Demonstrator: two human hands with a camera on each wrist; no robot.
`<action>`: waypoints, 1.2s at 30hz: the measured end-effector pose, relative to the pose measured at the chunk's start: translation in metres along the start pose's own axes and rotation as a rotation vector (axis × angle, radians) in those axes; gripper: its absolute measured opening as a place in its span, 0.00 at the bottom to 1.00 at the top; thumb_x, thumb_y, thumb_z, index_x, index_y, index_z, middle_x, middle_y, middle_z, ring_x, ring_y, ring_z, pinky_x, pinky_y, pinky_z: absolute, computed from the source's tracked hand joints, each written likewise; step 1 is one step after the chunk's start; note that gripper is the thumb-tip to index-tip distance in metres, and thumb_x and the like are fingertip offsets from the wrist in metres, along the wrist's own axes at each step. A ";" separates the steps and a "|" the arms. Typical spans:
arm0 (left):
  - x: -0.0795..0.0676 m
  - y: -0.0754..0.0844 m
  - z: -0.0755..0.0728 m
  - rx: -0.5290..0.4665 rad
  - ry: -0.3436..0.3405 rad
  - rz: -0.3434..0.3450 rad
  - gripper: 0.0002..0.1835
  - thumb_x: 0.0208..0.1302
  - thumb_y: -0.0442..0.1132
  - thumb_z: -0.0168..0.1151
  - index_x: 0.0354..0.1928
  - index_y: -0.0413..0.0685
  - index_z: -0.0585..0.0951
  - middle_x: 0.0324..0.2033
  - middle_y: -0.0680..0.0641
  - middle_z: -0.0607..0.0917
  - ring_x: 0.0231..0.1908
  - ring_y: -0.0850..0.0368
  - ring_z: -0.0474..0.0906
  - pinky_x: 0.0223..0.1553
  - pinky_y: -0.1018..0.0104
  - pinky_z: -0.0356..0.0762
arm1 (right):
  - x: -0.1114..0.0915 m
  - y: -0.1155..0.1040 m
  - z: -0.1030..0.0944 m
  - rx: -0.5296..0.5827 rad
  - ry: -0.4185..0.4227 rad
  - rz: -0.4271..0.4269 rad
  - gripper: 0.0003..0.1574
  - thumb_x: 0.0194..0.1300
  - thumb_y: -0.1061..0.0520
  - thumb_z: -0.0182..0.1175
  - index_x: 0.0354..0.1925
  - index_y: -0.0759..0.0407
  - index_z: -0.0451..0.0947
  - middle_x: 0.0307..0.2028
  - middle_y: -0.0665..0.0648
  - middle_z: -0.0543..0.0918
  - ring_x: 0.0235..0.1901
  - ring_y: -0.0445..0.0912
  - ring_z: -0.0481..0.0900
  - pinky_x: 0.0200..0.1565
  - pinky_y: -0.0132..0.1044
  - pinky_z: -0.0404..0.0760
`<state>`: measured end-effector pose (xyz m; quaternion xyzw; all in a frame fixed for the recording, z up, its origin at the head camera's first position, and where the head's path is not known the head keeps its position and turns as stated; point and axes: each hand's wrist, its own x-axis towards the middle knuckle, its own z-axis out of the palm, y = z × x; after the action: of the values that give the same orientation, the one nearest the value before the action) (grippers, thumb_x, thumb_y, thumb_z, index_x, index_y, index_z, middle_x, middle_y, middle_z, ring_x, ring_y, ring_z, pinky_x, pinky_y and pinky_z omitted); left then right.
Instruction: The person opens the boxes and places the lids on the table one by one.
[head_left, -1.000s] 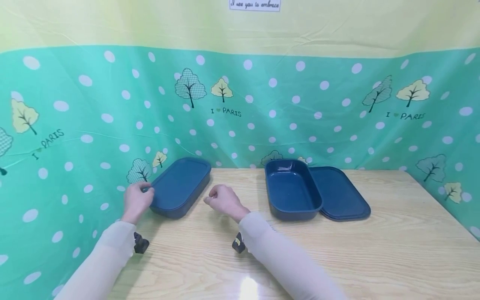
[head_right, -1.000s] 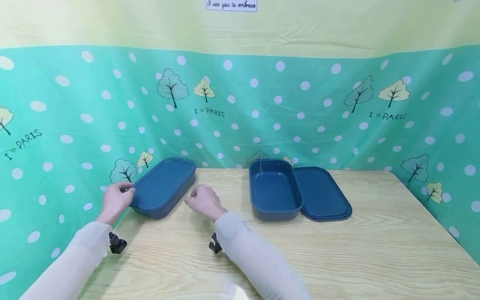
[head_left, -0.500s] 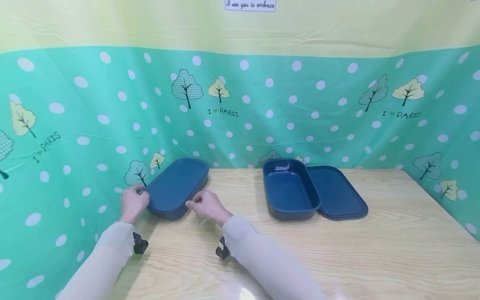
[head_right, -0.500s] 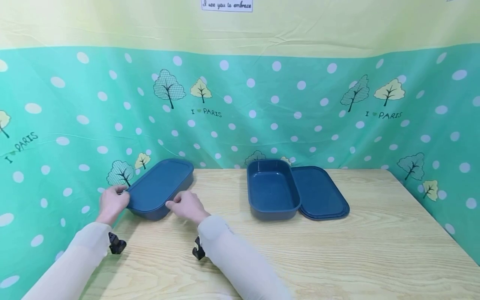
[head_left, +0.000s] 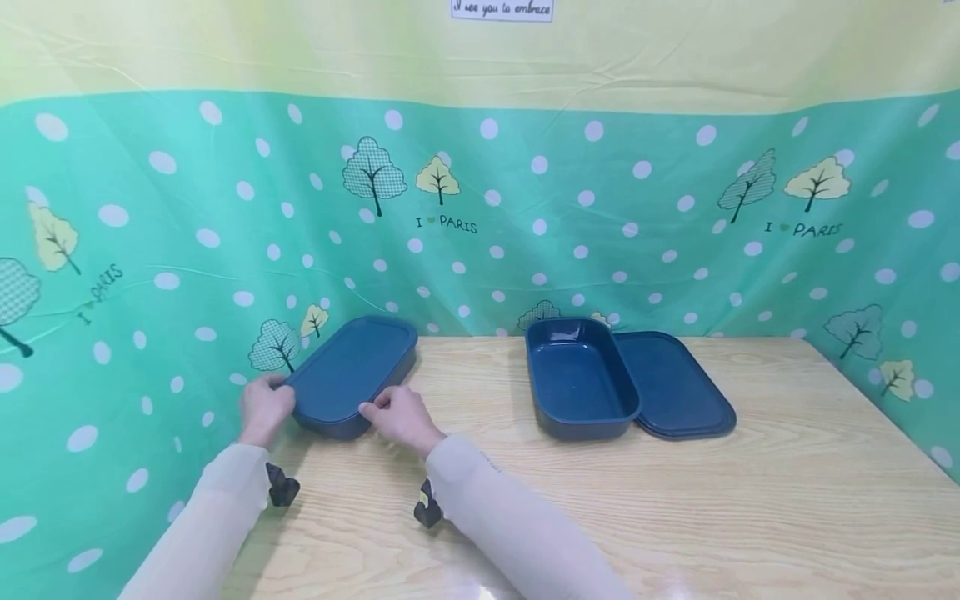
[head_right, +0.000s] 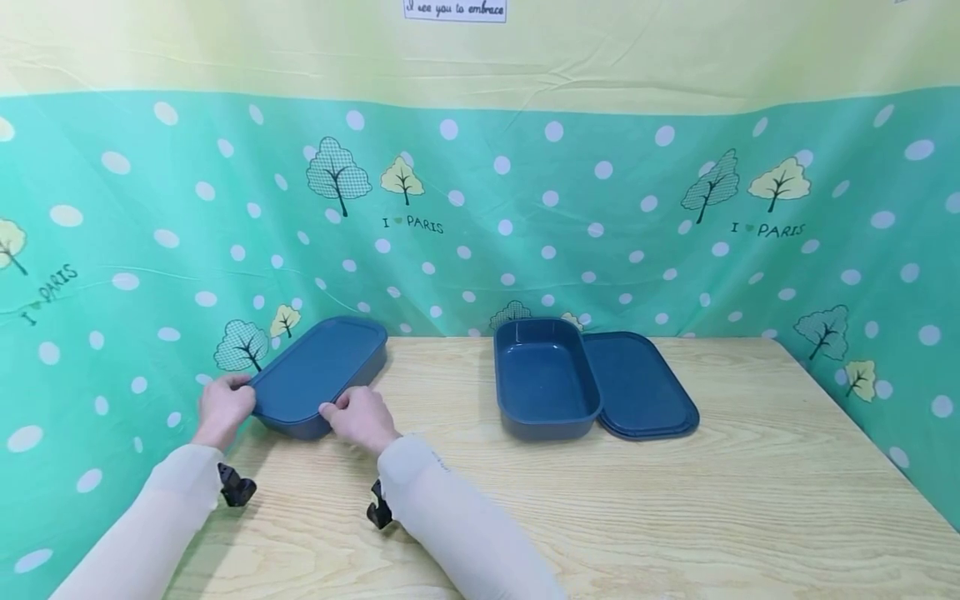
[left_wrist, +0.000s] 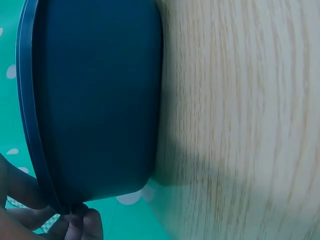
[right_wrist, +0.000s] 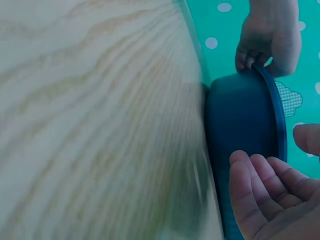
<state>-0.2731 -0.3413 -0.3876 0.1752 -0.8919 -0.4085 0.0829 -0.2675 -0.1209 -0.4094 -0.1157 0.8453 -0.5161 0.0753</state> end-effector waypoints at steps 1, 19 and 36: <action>0.000 0.000 0.000 -0.012 0.000 -0.009 0.31 0.55 0.32 0.38 0.64 0.35 0.58 0.60 0.32 0.62 0.59 0.34 0.57 0.53 0.44 0.63 | 0.000 0.000 0.001 0.009 0.005 0.008 0.17 0.57 0.42 0.58 0.30 0.55 0.77 0.20 0.48 0.77 0.21 0.41 0.74 0.26 0.33 0.73; -0.001 -0.005 0.000 -0.064 0.017 -0.003 0.30 0.53 0.31 0.40 0.62 0.34 0.62 0.58 0.31 0.66 0.53 0.41 0.63 0.44 0.54 0.69 | 0.003 0.001 0.017 0.359 0.077 0.194 0.14 0.56 0.47 0.61 0.26 0.56 0.73 0.21 0.56 0.79 0.25 0.52 0.81 0.29 0.45 0.80; -0.005 0.000 0.002 -0.086 0.001 -0.017 0.29 0.54 0.31 0.41 0.62 0.32 0.61 0.57 0.31 0.65 0.56 0.38 0.62 0.50 0.49 0.67 | 0.002 0.003 0.011 0.370 0.080 0.208 0.13 0.57 0.49 0.61 0.27 0.57 0.74 0.21 0.57 0.80 0.25 0.54 0.81 0.27 0.43 0.80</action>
<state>-0.2689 -0.3385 -0.3892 0.1794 -0.8720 -0.4470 0.0874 -0.2670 -0.1294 -0.4172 0.0087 0.7458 -0.6562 0.1147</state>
